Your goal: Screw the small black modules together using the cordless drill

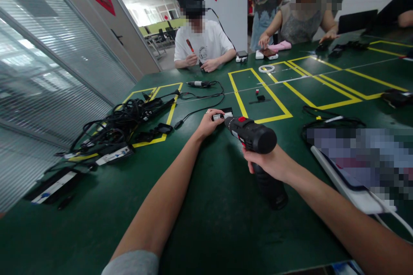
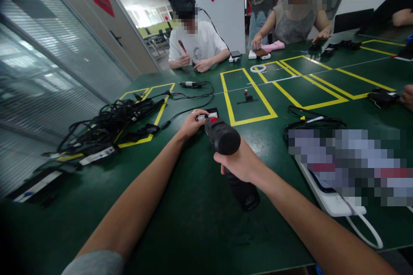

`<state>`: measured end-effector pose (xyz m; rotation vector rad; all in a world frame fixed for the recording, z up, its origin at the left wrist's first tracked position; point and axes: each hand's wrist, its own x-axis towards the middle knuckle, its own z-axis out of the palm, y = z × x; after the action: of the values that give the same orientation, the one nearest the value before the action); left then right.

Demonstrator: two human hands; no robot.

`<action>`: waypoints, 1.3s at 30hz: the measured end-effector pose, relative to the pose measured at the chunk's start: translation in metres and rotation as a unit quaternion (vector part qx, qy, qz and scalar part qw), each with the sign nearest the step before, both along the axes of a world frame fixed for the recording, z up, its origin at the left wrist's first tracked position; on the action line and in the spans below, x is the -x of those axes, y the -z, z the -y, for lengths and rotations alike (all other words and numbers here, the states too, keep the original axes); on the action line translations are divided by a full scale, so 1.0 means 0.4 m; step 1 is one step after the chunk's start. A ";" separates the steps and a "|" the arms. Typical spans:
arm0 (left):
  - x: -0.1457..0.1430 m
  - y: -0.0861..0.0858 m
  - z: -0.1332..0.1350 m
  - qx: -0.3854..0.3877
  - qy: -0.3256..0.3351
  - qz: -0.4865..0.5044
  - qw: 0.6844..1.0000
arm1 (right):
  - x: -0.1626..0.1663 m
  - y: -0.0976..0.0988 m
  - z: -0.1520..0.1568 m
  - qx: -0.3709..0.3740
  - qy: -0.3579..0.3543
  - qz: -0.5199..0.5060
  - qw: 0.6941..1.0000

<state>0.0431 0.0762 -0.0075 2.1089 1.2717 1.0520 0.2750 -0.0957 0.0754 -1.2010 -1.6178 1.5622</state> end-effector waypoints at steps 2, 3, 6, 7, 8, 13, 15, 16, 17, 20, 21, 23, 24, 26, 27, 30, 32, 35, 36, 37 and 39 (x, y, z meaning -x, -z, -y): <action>0.001 0.000 -0.001 -0.001 0.002 0.000 1.000 | 0.001 0.003 0.000 -0.012 0.001 -0.005 1.000; 0.001 -0.001 -0.002 0.000 0.004 0.000 1.000 | 0.001 0.004 0.001 -0.019 0.003 -0.007 1.000; 0.000 -0.003 -0.003 0.010 0.003 0.005 1.000 | 0.000 0.005 0.003 -0.021 0.013 -0.006 1.000; -0.001 -0.004 -0.002 0.013 -0.001 0.008 1.000 | -0.001 0.005 0.004 -0.018 0.018 -0.010 1.000; -0.002 -0.004 -0.002 0.015 -0.003 0.011 1.000 | -0.003 0.003 0.004 -0.013 0.023 -0.016 1.000; -0.003 -0.005 0.001 0.015 0.001 0.013 1.000 | -0.011 -0.006 0.009 0.001 0.032 -0.035 0.999; -0.003 -0.006 0.002 0.014 0.000 0.011 1.000 | -0.013 -0.009 0.012 -0.006 0.027 -0.029 0.999; -0.003 -0.006 0.003 0.012 -0.001 0.010 1.000 | -0.013 -0.010 0.013 -0.010 0.020 -0.024 0.999; -0.004 -0.007 0.003 0.010 -0.001 0.011 1.000 | -0.012 -0.011 0.014 -0.014 0.012 -0.018 1.000; -0.007 -0.011 0.007 0.005 0.000 0.009 1.000 | -0.007 -0.011 0.016 -0.016 0.003 0.000 1.000; -0.008 -0.012 0.009 0.004 0.000 0.009 1.000 | -0.005 -0.010 0.016 -0.016 0.005 0.004 1.000; -0.010 -0.013 0.011 0.003 -0.003 0.008 1.000 | -0.003 -0.008 0.014 -0.015 0.012 0.006 1.000; -0.011 -0.013 0.011 0.004 -0.006 0.009 1.000 | -0.002 -0.007 0.013 -0.014 0.015 0.004 1.000; -0.011 -0.011 0.010 0.006 -0.010 0.012 1.000 | -0.004 -0.007 0.011 -0.009 0.019 -0.002 1.000; -0.010 -0.010 0.009 0.006 -0.011 0.013 1.000 | -0.006 -0.008 0.011 -0.006 0.019 -0.002 1.000; -0.009 -0.008 0.008 0.006 -0.010 0.013 1.000 | -0.011 -0.014 0.012 -0.001 0.017 0.007 1.000; -0.009 -0.010 0.009 0.005 -0.010 0.013 1.000 | -0.013 -0.016 0.014 -0.001 0.012 0.007 1.000; -0.011 -0.013 0.012 0.003 -0.009 0.013 1.000 | -0.012 -0.014 0.016 -0.003 0.004 0.006 1.000; -0.012 -0.014 0.013 0.003 -0.008 0.012 1.000 | -0.011 -0.012 0.016 -0.005 0.003 0.007 1.000; -0.012 -0.014 0.013 0.002 -0.006 0.012 1.000 | -0.010 -0.011 0.015 -0.007 0.003 0.009 1.000; -0.013 -0.012 0.013 0.000 -0.003 0.015 1.000 | -0.008 -0.008 0.013 -0.011 0.000 0.013 1.000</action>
<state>0.0482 0.0711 -0.0026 2.0834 1.2650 1.0810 0.2783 -0.1010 0.0784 -1.2151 -1.6479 1.5309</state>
